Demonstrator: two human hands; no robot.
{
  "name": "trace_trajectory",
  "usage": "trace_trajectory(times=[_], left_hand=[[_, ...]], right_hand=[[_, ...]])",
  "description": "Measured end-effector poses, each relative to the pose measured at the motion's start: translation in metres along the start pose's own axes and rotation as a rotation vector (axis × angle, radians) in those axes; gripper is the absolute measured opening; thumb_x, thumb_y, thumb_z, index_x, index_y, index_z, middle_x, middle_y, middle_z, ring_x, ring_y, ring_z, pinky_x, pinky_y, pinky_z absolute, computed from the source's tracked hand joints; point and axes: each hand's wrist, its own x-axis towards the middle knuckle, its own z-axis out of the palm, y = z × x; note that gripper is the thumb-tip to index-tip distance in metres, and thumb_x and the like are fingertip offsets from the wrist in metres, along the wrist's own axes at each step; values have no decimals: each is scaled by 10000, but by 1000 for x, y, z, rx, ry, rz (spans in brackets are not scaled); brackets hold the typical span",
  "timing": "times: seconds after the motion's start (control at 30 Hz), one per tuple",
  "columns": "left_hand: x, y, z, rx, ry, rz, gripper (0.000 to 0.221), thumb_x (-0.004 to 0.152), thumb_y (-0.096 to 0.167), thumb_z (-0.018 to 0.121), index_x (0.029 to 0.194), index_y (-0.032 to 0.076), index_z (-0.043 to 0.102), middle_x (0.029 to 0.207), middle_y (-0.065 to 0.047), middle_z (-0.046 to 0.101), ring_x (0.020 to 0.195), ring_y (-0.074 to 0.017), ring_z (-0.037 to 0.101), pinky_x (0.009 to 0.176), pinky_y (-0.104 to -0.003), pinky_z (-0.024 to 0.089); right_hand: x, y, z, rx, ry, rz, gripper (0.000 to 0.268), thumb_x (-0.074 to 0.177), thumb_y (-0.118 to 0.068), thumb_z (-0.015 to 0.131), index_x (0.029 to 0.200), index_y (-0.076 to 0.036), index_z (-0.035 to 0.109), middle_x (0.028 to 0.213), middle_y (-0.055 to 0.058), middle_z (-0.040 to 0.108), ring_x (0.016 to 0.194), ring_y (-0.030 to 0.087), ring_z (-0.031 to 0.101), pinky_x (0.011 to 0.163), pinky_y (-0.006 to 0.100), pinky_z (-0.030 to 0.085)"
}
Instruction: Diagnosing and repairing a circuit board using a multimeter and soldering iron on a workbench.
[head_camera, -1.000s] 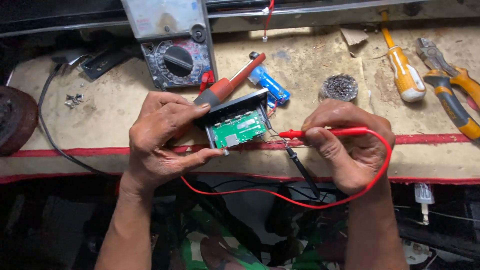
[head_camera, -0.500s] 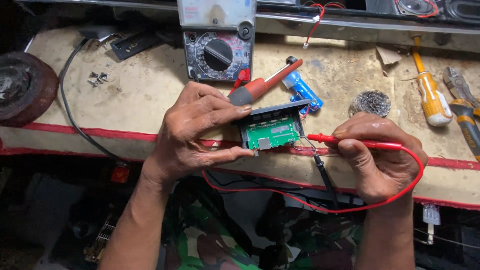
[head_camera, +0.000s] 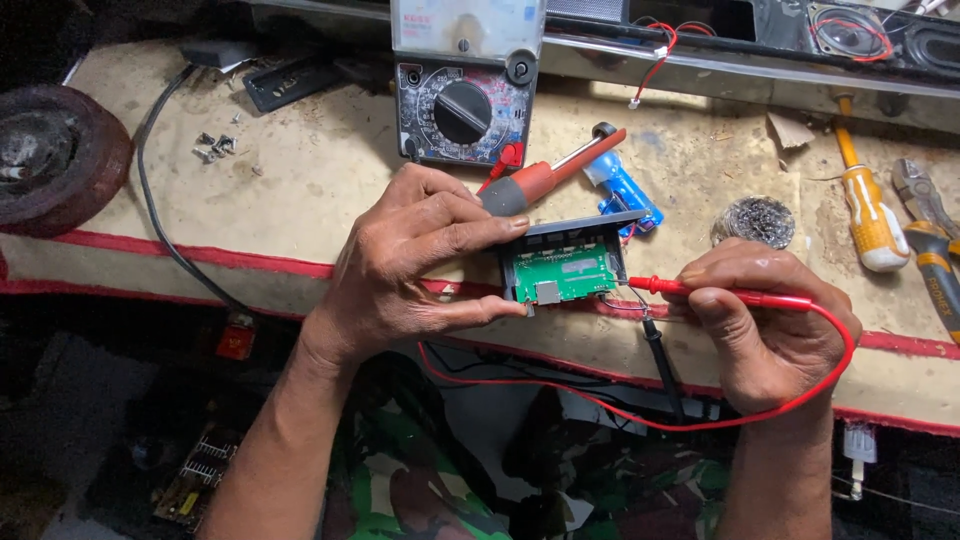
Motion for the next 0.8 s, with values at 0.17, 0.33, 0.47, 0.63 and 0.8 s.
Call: trace_trajectory(times=[0.17,0.33,0.47,0.63,0.8], left_hand=[[0,0,-1,9,-9,-1,616,822,312,987,1290,68,669,1082,-100,710,1074,-297,586,934,-416,550],[2,1,0,6,-6,7,595,828,310,978,1275,66,671,1071,-100,709,1060,-299,596,936,-417,545],[2,2,-1,7,3,-3,579,823,303,978,1260,66,682,1072,-99,708,1062,-300,600,936,-414,552],[1,1,-1,0,-2,-6,585,826,309,973,1270,72,676,1084,-99,709,1071,-299,595,942,-414,550],[1,1,-1,4,-9,-8,584,833,307,968,1279,71,674,1093,-100,708,1077,-301,591,937,-417,550]], right_hand=[[1,-2,1,-27,-8,-12,112,989,-47,621,951,56,597,855,194,651,797,299,655,828,378,560],[1,1,0,-22,-14,-15,97,983,-35,626,949,51,597,857,189,651,788,291,656,833,385,563],[2,-2,1,-30,-15,-13,91,982,-17,627,946,59,591,837,187,646,780,295,655,831,387,567],[1,1,0,-18,-20,-6,89,988,-20,617,955,60,596,858,195,651,787,294,652,848,399,560],[0,1,0,-18,-14,11,69,982,2,632,958,56,597,859,193,653,799,294,659,858,390,571]])
